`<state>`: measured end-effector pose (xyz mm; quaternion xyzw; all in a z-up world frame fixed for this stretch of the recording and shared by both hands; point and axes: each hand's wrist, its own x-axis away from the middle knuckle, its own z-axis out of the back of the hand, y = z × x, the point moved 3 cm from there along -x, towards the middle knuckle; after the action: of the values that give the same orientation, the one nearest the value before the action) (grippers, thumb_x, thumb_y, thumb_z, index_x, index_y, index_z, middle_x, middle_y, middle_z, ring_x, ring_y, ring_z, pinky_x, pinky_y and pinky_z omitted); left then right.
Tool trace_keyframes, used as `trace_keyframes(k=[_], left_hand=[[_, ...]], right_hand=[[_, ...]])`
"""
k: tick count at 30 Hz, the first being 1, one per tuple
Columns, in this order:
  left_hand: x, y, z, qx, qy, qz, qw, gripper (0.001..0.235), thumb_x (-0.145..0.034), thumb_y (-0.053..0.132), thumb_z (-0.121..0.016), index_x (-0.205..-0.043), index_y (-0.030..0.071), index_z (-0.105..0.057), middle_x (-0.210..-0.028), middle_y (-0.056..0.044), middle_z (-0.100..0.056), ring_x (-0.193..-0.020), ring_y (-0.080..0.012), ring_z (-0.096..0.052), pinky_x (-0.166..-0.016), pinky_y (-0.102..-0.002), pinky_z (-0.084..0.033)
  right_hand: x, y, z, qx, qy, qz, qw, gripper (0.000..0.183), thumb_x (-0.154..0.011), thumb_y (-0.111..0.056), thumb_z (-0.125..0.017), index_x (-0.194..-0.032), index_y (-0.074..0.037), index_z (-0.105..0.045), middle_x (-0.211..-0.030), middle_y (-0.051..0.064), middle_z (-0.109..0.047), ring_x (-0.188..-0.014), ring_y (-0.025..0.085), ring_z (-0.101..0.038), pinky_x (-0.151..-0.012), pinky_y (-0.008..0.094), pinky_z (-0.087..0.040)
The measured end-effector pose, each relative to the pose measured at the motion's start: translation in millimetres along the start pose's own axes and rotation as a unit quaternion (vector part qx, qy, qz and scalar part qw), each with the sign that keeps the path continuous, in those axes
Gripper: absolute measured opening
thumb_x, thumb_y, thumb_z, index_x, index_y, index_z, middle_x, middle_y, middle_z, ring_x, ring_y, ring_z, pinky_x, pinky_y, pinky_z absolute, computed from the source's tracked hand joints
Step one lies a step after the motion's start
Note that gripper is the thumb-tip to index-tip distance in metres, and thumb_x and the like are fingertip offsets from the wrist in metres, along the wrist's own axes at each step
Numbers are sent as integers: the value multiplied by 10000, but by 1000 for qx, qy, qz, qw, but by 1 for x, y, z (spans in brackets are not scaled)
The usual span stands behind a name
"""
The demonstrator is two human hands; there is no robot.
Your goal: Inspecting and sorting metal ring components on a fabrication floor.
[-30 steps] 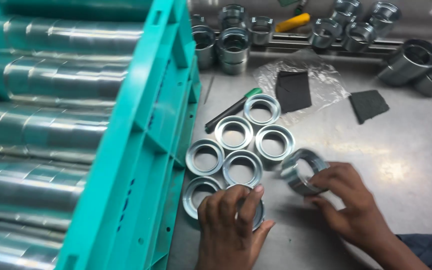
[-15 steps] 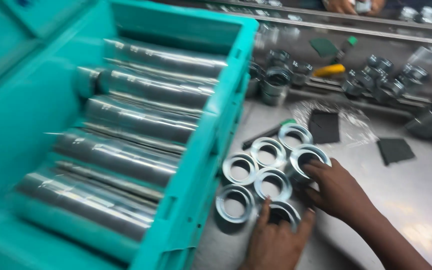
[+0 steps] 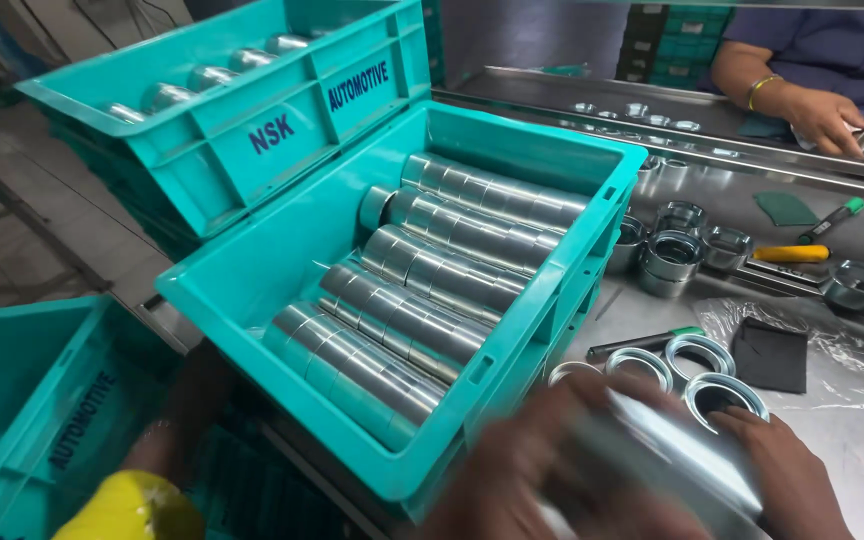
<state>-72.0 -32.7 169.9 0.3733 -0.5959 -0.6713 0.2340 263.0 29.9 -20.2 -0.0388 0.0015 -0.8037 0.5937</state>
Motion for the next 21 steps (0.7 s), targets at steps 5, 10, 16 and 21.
trace_keyframes(k=[5, 10, 16, 21], left_hand=[[-62, 102, 93, -220, 181, -91, 954, 515, -895, 181, -775, -1360, 152, -556, -1031, -146, -803, -804, -224, -815, -589, -334, -683], [-109, 113, 190, -486, 266, -39, 832, 532, -828, 208, -835, -1287, 121, -581, -1174, -144, -712, -956, -236, -754, -756, -378, -622], [-159, 68, 270, -490, 245, 136, 825, 620, -727, 205, -902, -1275, 146, -618, -1230, -121, -686, -1114, -269, -702, -908, -428, -563], [-184, 26, 310, -483, 199, 251, 815, 595, -775, 211, -900, -1301, 153, -629, -1275, -132, -662, -1140, -296, -607, -890, -489, -490]], right_hand=[[14, -12, 18, 3, -15, -11, 1000, 436, -817, -440, -787, -1216, -282, -707, -1208, -96, -710, -1137, 169, -682, -956, 344, -623], [11, -4, 5, -34, 71, 43, 996, 480, -762, -406, -797, -1200, -231, -710, -1218, -56, -701, -1106, 215, -679, -918, 364, -615], [17, -8, 12, -61, 81, 44, 994, 496, -739, -380, -811, -1199, -233, -699, -1211, -73, -690, -1089, 218, -668, -905, 378, -606], [23, -12, 21, -53, 45, 17, 997, 449, -783, -400, -799, -1202, -274, -697, -1229, -106, -685, -1121, 188, -667, -935, 359, -614]])
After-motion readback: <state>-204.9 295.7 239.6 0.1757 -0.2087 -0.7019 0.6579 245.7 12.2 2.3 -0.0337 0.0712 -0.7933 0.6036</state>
